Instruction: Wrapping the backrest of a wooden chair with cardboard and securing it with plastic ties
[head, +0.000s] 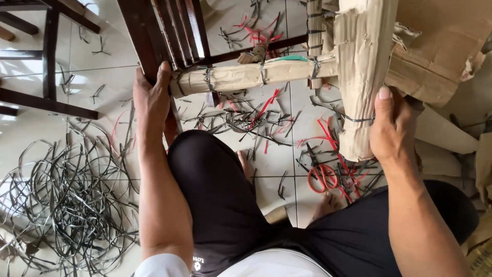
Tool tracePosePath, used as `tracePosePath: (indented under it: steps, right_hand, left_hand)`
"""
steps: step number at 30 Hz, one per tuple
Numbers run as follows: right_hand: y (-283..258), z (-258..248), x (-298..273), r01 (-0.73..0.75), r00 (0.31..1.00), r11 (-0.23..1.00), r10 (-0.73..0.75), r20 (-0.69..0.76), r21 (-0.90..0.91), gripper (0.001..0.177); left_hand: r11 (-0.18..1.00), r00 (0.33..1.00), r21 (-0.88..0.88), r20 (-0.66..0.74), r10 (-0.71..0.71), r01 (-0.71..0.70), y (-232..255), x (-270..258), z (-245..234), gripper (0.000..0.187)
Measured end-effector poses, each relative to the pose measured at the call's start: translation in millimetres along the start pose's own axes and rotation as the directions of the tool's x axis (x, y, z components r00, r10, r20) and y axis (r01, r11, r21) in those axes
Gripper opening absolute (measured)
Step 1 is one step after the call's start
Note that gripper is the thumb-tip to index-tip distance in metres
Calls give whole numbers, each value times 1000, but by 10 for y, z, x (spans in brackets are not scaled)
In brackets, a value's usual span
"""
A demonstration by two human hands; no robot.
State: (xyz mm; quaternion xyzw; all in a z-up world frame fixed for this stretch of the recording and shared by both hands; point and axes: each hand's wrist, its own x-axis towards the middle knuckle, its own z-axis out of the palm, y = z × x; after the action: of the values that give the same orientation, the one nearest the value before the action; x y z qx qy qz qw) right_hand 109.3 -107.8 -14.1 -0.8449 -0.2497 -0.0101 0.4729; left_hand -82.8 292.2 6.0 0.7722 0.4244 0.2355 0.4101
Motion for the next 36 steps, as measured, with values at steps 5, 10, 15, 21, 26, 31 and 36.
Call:
tracePosePath:
  steps: [5, 10, 15, 21, 26, 31, 36]
  right_hand:
    - [-146, 120, -29, -17, 999, 992, 11, -49, -126, 36]
    - [-167, 158, 33, 121, 989, 952, -140, -49, -282, 38]
    - [-59, 237, 183, 153, 982, 954, -175, -65, -256, 39]
    - [-76, 345, 377, 197, 974, 958, -216, -71, -210, 45]
    - [-71, 339, 438, 185, 979, 982, -188, -79, -46, 55]
    - [-12, 305, 375, 131, 968, 991, -128, -215, -1, 49]
    - [-69, 227, 271, 102, 959, 994, -85, -270, 47, 19]
  left_hand:
    - [983, 982, 57, -59, 177, -174, -235, 138, 86, 48]
    - [966, 967, 109, -68, 245, -237, -412, 294, 156, 44]
    - [935, 935, 25, -11, 355, -355, -344, 350, 129, 35]
    - [889, 889, 24, -7, 458, -458, -385, 515, 99, 29]
    - [885, 890, 97, 77, 449, -455, -440, 596, 38, 37]
    - [917, 954, 293, -46, 296, -270, -12, 424, 110, 56]
    - [595, 588, -10, -162, 793, -804, 843, -263, 548, 25]
